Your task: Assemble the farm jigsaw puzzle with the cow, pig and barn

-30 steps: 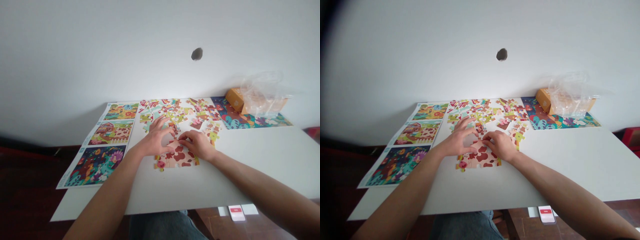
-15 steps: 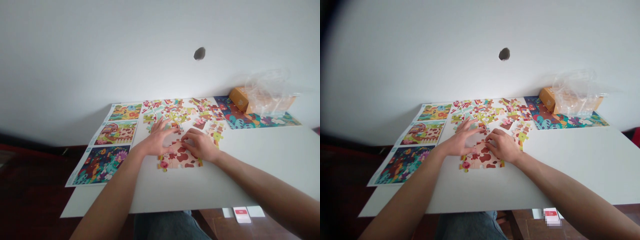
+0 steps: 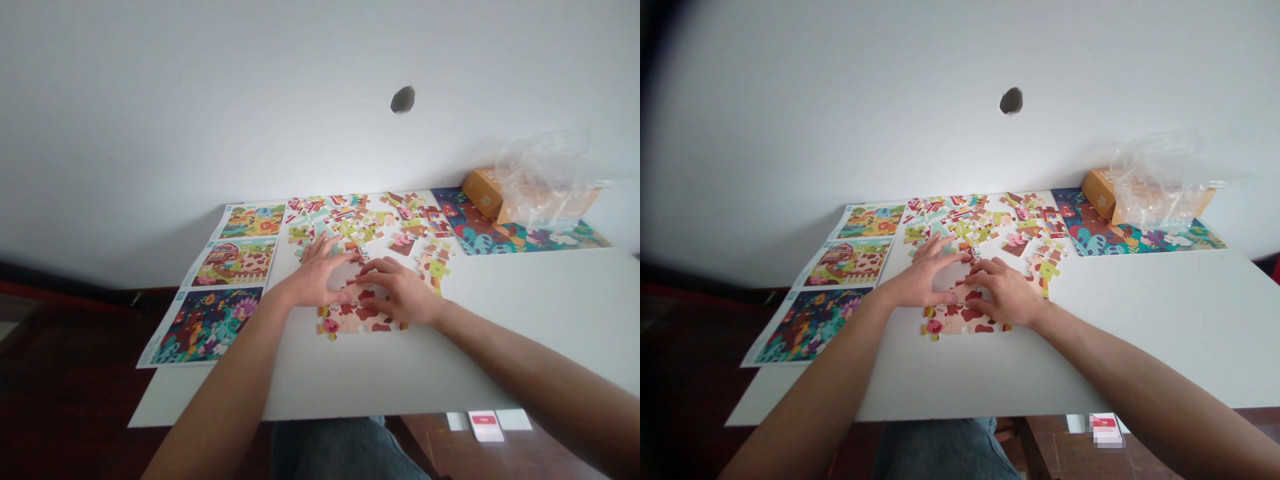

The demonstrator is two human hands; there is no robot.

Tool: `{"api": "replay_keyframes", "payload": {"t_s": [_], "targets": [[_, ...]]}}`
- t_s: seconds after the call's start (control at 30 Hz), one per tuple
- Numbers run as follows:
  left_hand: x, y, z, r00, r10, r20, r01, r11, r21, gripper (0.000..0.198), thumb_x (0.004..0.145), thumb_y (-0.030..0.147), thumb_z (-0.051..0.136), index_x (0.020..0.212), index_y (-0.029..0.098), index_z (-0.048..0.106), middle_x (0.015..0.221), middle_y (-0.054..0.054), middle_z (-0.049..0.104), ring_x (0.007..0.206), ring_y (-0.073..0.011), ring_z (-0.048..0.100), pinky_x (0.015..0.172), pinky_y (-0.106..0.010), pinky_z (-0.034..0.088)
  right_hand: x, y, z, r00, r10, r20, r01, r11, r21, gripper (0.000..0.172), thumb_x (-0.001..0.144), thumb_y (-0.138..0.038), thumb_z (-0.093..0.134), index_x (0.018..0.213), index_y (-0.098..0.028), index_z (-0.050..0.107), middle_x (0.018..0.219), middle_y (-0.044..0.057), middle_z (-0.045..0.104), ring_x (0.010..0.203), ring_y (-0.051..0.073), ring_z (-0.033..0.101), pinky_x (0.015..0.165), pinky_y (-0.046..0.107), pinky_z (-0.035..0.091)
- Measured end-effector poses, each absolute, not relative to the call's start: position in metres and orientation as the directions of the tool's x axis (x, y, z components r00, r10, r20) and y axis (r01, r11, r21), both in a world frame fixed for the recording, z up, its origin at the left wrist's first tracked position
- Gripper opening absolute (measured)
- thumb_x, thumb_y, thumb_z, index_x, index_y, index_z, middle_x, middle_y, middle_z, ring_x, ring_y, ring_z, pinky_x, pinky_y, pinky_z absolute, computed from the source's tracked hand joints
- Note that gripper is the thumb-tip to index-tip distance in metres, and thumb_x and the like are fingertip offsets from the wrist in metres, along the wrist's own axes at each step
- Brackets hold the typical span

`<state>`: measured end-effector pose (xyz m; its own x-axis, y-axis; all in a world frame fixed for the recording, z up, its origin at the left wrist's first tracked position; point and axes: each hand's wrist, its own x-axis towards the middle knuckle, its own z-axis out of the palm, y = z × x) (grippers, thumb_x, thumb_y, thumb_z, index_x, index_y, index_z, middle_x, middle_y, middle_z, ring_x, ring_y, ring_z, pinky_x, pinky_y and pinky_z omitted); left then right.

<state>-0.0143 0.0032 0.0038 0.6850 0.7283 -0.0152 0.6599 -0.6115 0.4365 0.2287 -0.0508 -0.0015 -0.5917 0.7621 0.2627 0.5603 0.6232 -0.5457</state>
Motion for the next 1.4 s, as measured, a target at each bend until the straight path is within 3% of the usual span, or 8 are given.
{"api": "replay_keyframes", "payload": {"t_s": [0.23,0.47,0.6,0.83,0.97,1.13,1.27,1.4], "targets": [[-0.012,0.003,0.004,0.682,0.732,0.005,0.66,-0.618,0.427,0.08,0.07,0.049,0.081,0.143,0.032,0.05,0.162,-0.011,0.02,0.15,-0.0457,0.005,0.118,-0.067,0.011,0.226,-0.051,-0.001,-0.604,0.752,0.266,0.561,0.637,-0.528,0.041,0.085,-0.038,0.071,0.124,-0.025,0.066,0.125,0.011,0.063,0.108,0.026,0.057,0.092,0.042,0.051],[-0.013,0.004,0.002,0.7,0.714,0.003,0.647,-0.637,0.419,0.085,0.07,0.066,0.075,0.144,0.033,0.048,0.163,-0.011,0.016,0.15,-0.0449,0.003,0.12,-0.064,0.011,0.225,-0.05,-0.004,-0.574,0.775,0.265,0.578,0.612,-0.54,0.038,0.083,-0.033,0.072,0.118,-0.019,0.065,0.114,0.013,0.063,0.105,0.026,0.057,0.091,0.041,0.049],[-0.013,0.005,0.001,0.699,0.715,0.0,0.654,-0.638,0.406,0.086,0.069,0.064,0.077,0.144,0.033,0.048,0.163,-0.011,0.017,0.15,-0.0448,0.005,0.119,-0.064,0.011,0.226,-0.049,-0.002,-0.545,0.802,0.244,0.605,0.578,-0.548,0.044,0.078,-0.033,0.076,0.116,-0.016,0.061,0.11,0.012,0.064,0.102,0.025,0.057,0.089,0.039,0.048],[-0.012,0.005,-0.003,0.703,0.711,-0.027,0.663,-0.641,0.387,0.11,0.055,0.076,0.078,0.149,0.033,0.04,0.162,-0.014,0.018,0.149,-0.0481,0.005,0.117,-0.07,0.005,0.231,-0.055,0.004,-0.49,0.828,0.273,0.633,0.553,-0.542,0.046,0.074,-0.04,0.079,0.11,-0.019,0.06,0.104,0.01,0.063,0.095,0.025,0.056,0.086,0.038,0.046],[-0.013,0.005,-0.007,0.7,0.714,-0.024,0.671,-0.646,0.364,0.107,0.057,0.071,0.08,0.15,0.035,0.039,0.162,-0.012,0.018,0.148,-0.0485,0.007,0.116,-0.071,0.004,0.229,-0.065,0.01,-0.488,0.829,0.275,0.623,0.551,-0.555,0.043,0.074,-0.039,0.078,0.108,-0.019,0.061,0.103,0.009,0.064,0.096,0.024,0.056,0.087,0.038,0.045],[-0.017,0.006,-0.007,0.695,0.719,0.017,0.667,-0.653,0.359,0.089,0.068,0.058,0.08,0.147,0.038,0.044,0.163,-0.008,0.017,0.149,-0.0465,0.01,0.119,-0.067,0.007,0.225,-0.075,0.014,-0.669,0.688,0.281,0.489,0.692,-0.531,0.048,0.074,-0.046,0.075,0.112,-0.019,0.061,0.106,0.009,0.064,0.096,0.024,0.055,0.087,0.039,0.041],[-0.017,0.007,-0.005,0.707,0.707,0.03,0.649,-0.665,0.37,0.074,0.073,0.062,0.075,0.14,0.04,0.053,0.164,-0.005,0.016,0.148,-0.0465,0.011,0.119,-0.067,0.007,0.223,-0.082,0.016,-0.812,0.528,0.248,0.382,0.803,-0.458,0.05,0.078,-0.051,0.071,0.113,-0.018,0.061,0.11,0.01,0.064,0.099,0.025,0.054,0.086,0.039,0.037],[-0.015,0.008,-0.004,0.697,0.715,0.049,0.652,-0.661,0.37,0.066,0.073,0.062,0.075,0.133,0.04,0.061,0.163,-0.002,0.018,0.149,-0.0456,0.009,0.121,-0.065,0.005,0.221,-0.085,0.019,-0.863,0.469,0.187,0.37,0.839,-0.398,0.047,0.08,-0.051,0.069,0.114,-0.019,0.062,0.109,0.009,0.064,0.103,0.026,0.053,0.086,0.04,0.035]]}}
